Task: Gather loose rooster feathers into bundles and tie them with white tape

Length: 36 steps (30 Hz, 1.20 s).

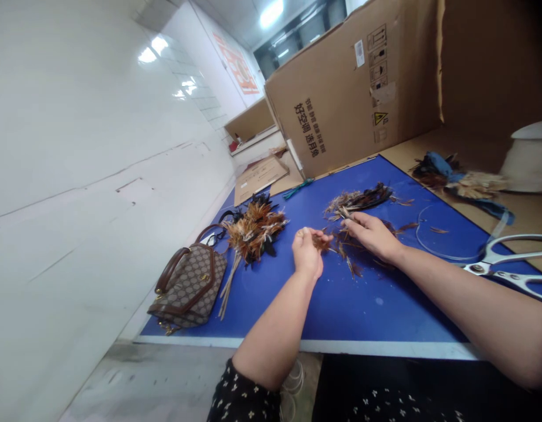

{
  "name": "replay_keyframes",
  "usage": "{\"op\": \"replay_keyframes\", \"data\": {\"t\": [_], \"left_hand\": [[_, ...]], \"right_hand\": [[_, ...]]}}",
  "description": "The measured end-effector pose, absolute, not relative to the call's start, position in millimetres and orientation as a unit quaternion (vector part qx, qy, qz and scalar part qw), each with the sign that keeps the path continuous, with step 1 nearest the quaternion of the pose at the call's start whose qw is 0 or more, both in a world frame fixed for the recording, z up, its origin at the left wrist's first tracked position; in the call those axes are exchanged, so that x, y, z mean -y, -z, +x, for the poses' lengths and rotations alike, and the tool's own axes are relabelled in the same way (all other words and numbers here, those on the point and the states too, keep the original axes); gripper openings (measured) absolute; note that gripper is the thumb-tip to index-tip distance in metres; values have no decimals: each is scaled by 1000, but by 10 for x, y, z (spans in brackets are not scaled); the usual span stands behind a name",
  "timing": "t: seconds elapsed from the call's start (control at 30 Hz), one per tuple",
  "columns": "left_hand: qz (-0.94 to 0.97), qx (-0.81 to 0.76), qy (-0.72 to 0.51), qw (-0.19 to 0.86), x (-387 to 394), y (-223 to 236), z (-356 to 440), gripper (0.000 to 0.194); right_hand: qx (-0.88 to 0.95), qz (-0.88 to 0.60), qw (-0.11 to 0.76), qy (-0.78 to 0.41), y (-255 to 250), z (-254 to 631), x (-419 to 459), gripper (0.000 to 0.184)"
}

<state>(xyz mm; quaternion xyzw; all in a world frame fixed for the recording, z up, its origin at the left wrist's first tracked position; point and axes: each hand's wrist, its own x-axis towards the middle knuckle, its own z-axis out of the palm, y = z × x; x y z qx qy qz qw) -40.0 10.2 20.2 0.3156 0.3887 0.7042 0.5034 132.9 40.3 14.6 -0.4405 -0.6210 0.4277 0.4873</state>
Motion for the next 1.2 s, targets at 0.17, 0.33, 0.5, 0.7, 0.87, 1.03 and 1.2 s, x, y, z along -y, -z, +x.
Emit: {"op": "replay_keyframes", "data": {"t": [0.17, 0.33, 0.5, 0.7, 0.87, 1.03, 1.2], "left_hand": [[332, -377, -661, 557, -34, -233, -357, 52], [360, -402, -618, 572, 25, -227, -297, 57], [364, -402, -621, 565, 36, -186, -259, 55], [343, -412, -638, 553, -9, -188, -309, 55], [317, -413, -665, 536, -26, -217, -330, 58], [318, -410, -678, 520, -36, -227, -339, 59], [315, -407, -713, 476, -79, -241, -424, 60]], "right_hand": [[620, -408, 464, -483, -140, 1291, -377, 50], [647, -380, 436, -496, -157, 1270, -323, 52], [679, -350, 405, -502, -193, 1265, -284, 55], [686, -353, 409, -488, -201, 1274, -282, 52], [695, -365, 419, -456, -185, 1285, -312, 49], [693, -393, 440, -413, -201, 1286, -319, 46], [649, -457, 499, -348, -165, 1351, -391, 42]]}}
